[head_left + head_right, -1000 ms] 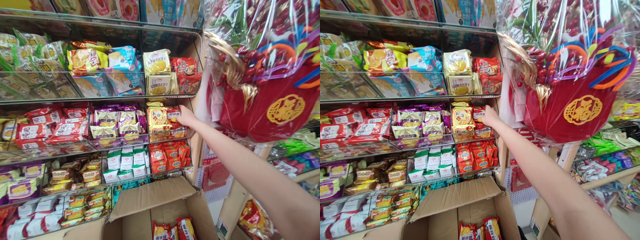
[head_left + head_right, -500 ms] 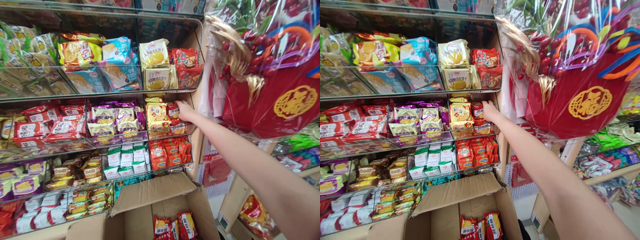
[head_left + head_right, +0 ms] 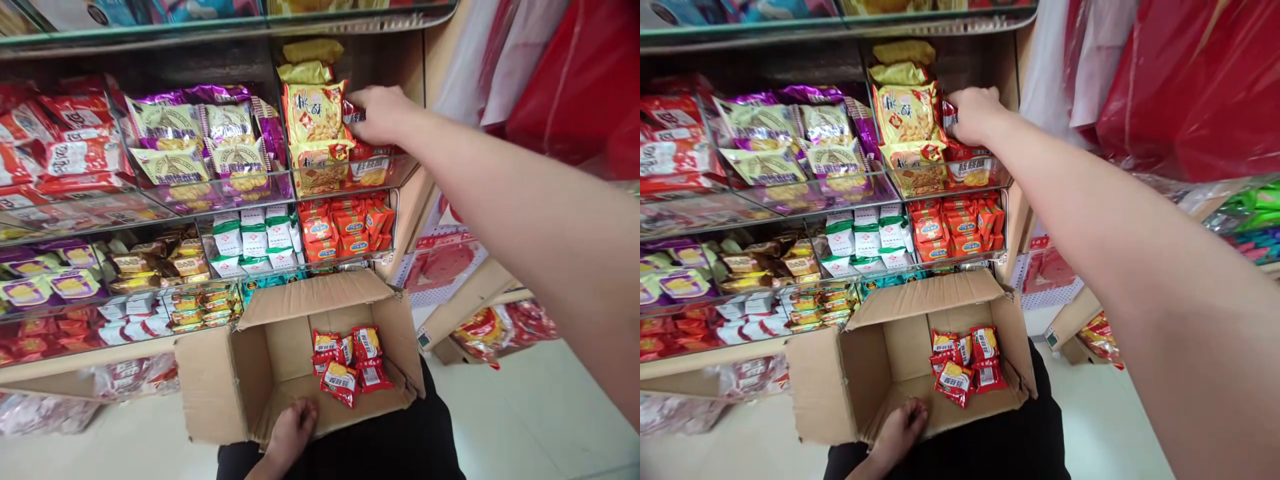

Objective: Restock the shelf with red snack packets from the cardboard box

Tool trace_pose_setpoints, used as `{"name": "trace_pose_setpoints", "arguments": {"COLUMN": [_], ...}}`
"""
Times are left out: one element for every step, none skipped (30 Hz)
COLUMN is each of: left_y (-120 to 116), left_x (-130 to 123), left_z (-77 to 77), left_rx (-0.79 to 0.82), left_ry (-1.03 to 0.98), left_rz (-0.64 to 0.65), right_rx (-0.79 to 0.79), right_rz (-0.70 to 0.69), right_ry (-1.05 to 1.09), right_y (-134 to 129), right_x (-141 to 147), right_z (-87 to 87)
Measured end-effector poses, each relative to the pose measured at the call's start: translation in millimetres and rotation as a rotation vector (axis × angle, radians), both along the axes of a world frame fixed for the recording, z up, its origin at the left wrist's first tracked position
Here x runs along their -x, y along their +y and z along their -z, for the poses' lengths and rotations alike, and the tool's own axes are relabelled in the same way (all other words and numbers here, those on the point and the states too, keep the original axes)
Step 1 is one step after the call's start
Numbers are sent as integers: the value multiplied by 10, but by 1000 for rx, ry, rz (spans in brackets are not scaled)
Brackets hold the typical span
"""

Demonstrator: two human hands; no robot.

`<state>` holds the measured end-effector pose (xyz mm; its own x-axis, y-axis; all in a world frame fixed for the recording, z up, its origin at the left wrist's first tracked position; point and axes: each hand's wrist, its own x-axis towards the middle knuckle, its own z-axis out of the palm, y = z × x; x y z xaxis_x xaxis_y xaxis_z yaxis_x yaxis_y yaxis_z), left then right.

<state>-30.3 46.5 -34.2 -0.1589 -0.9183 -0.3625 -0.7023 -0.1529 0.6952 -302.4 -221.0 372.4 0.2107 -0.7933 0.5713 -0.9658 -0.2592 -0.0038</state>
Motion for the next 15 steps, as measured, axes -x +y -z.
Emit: {"name": "trace_pose_setpoints", "arguments": {"left_y": [-5,-10,-14,-18,-22,-25,-27,-29,-30,-28,-25,-20,-15,-13,-14], "left_x": [-2,-4,-6,-7,-6,-5,-4,-3,-5,-9,-14,-21,-27,-31,-33], "left_z": [5,5,-1,-9,-19,-28,-31,-28,-17,0,21,41,58,68,69], "left_rx": [4,9,12,13,11,6,-2,-13,-24,-34,-42,-46,-46,-45,-42], "left_ry": [4,8,13,17,23,29,36,43,50,58,65,70,74,77,80], "left_rz": [-2,-5,-11,-18,-26,-34,-42,-50,-58,-66,-76,-87,-100,-112,-123], "right_rx": [-8,-9,10,52,127,228,337,431,494,475,392,259,-19,-325,-521], "right_rz": [6,9,16,17,13,-9,-51,-110,-187,-272,-333,-395,-518,-585,-535], "right_ry": [8,12,5,-9,-34,-65,-104,-157,-211,-277,-353,-380,-307,-224,-227], "right_y": [-1,10,38,91,172,284,431,610,819,1052,1302,1554,1794,2005,2169], "right_x": [0,8,23,40,55,63,61,43,8,-46,-116,-202,-299,-400,-502], "right_z": [-19,-36,-50,-54,-40,-2,69,184,348,568,846,1183,1575,2011,2475]}}
